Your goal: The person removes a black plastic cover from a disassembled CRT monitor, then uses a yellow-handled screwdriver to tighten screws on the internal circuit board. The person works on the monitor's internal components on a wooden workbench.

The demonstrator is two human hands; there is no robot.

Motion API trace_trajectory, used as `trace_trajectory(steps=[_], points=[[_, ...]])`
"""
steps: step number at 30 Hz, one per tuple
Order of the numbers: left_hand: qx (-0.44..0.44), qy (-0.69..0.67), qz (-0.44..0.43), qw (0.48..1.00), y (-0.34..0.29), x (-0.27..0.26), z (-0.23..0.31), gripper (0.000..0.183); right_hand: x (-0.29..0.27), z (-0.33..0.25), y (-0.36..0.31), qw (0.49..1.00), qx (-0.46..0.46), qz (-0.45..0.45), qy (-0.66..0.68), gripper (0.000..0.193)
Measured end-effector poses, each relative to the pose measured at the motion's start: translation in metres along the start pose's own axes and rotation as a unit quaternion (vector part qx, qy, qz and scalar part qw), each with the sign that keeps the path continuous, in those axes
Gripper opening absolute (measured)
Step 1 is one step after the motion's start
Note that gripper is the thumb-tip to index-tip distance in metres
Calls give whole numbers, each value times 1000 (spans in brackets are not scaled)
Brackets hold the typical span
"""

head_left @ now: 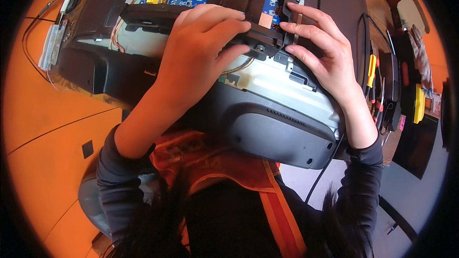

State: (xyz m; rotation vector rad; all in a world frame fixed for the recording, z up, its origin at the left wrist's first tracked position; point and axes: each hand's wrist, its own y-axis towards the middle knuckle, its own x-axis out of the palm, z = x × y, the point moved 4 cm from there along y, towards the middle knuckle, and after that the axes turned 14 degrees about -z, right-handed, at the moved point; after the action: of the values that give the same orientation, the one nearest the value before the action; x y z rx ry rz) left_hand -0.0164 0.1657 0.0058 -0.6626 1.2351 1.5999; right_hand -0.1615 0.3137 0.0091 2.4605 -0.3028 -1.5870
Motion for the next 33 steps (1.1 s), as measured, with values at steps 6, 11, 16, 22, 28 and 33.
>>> trace_trajectory(steps=[6, 11, 16, 22, 28, 33], points=[[-17, -9, -3, 1000, 4, 0, -3, 33, 1, -1, -2, 999, 21, -20, 20, 30], [17, -51, -3, 999, 5, 4, -10, 32, 0, -4, -1, 999, 27, -17, 31, 33], [46, -26, -3, 999, 5, 4, -10, 33, 3, -5, 0, 998, 34, -17, 59, 37], [47, 8, -15, 999, -1, 6, -2, 31, -6, -20, 1, 997, 51, -53, -6, 36], [25, -38, 6, 999, -1, 12, -7, 29, 4, -46, 19, 995, 17, -85, -53, 31], [7, -130, 76, 989, 1, -3, -4, 36, 7, -47, 21, 994, 1, -52, -96, 25]])
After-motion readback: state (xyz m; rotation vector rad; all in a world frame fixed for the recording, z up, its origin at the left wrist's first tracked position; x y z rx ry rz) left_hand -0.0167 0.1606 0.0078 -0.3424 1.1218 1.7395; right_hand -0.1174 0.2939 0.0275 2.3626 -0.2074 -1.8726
